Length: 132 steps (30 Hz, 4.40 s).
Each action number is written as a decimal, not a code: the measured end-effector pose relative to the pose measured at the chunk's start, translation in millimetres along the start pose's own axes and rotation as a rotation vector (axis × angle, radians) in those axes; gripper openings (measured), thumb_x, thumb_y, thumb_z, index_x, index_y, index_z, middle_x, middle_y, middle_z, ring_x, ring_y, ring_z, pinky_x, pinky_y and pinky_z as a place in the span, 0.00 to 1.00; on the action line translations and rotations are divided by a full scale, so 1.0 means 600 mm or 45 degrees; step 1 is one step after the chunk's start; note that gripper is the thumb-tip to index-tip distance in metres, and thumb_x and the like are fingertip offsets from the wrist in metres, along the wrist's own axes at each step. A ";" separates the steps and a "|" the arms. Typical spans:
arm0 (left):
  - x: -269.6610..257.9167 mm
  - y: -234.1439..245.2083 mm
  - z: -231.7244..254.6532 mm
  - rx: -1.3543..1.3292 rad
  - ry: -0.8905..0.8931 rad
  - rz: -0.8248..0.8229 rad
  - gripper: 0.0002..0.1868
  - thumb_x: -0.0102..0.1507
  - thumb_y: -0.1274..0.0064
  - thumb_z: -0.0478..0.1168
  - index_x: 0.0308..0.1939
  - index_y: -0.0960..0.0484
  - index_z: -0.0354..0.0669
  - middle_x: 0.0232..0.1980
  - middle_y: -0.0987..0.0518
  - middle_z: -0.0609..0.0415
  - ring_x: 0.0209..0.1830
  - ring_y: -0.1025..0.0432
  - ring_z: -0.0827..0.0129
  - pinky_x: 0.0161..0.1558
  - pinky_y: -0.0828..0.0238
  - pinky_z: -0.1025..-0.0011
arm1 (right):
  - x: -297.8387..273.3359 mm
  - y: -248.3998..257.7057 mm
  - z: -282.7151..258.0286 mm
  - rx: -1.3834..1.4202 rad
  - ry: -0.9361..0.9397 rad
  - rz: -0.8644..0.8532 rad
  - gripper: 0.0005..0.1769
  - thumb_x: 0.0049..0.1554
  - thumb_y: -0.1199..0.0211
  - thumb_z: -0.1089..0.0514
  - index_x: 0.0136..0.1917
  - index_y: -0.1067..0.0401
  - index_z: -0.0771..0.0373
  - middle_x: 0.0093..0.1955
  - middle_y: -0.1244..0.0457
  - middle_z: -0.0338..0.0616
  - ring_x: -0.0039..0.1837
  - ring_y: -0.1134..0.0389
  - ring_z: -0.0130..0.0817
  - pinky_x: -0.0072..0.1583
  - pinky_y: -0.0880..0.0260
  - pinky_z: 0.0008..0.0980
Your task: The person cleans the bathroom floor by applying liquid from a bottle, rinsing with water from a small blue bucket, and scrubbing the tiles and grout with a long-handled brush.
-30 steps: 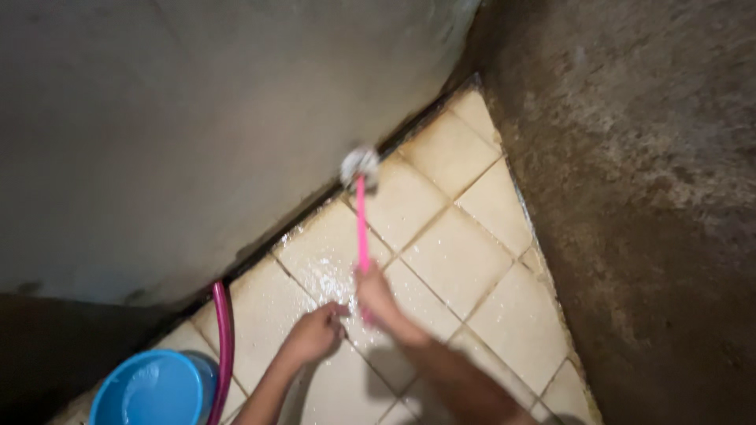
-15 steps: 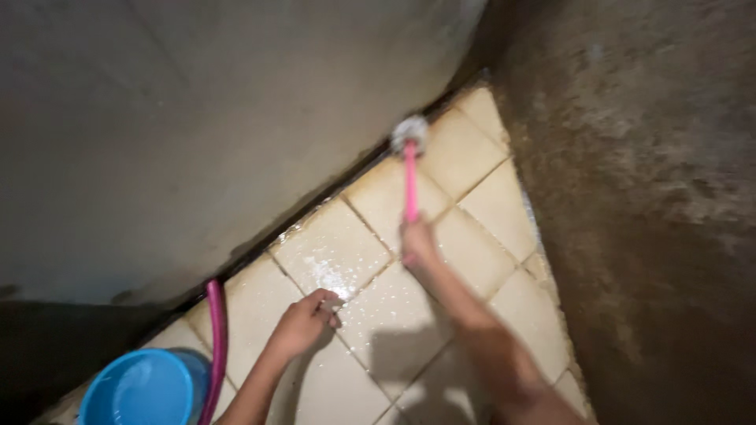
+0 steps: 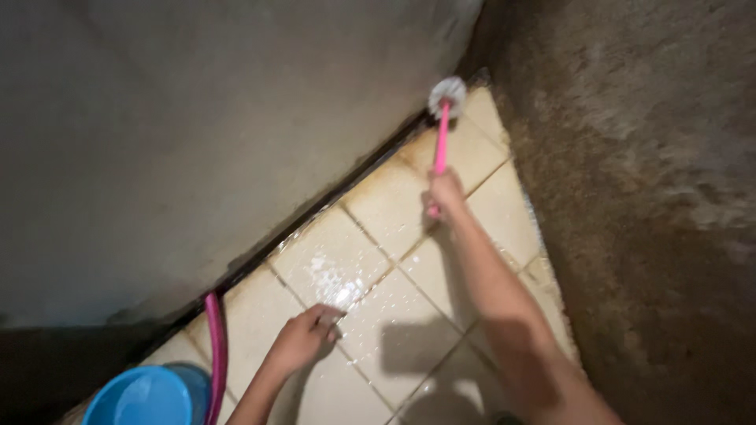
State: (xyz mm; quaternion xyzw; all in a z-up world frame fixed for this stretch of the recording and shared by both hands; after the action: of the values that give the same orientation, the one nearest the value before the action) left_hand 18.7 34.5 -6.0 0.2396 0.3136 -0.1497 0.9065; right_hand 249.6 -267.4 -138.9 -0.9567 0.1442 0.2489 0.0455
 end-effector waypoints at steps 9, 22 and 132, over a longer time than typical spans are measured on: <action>0.013 0.004 -0.026 -0.129 -0.091 0.060 0.22 0.63 0.59 0.32 0.56 0.16 0.50 0.33 0.16 0.54 0.34 0.24 0.69 0.41 0.26 0.70 | -0.083 0.004 0.035 -0.143 0.008 0.056 0.16 0.68 0.60 0.51 0.41 0.37 0.54 0.29 0.45 0.33 0.27 0.46 0.29 0.27 0.48 0.36; 0.007 0.041 0.013 -0.094 -0.099 0.079 0.22 0.64 0.59 0.34 0.56 0.15 0.51 0.33 0.16 0.54 0.35 0.24 0.72 0.44 0.26 0.74 | -0.058 -0.027 0.044 -0.146 0.055 0.060 0.11 0.68 0.55 0.52 0.45 0.37 0.54 0.27 0.47 0.33 0.26 0.49 0.27 0.26 0.52 0.33; 0.046 0.210 -0.570 -2.723 -0.319 0.980 0.21 0.68 0.61 0.37 0.63 0.26 0.35 0.57 0.20 0.46 0.55 0.25 0.58 0.58 0.24 0.63 | -0.710 -0.136 0.181 0.412 -0.410 -0.239 0.08 0.64 0.51 0.56 0.45 0.46 0.58 0.20 0.52 0.39 0.16 0.56 0.30 0.18 0.57 0.33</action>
State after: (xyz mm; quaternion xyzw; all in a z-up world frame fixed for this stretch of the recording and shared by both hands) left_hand -77.1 317.7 -216.3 -0.5911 0.0937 0.4586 0.6569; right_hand -131.8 -64.6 -24.2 -0.8941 0.0835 0.3664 0.2435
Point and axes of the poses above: each hand's wrist, its own x-axis towards the middle knuckle, its own y-axis out of the back of the hand, z = x × y, the point moved 5 cm from there along x, towards the middle knuckle
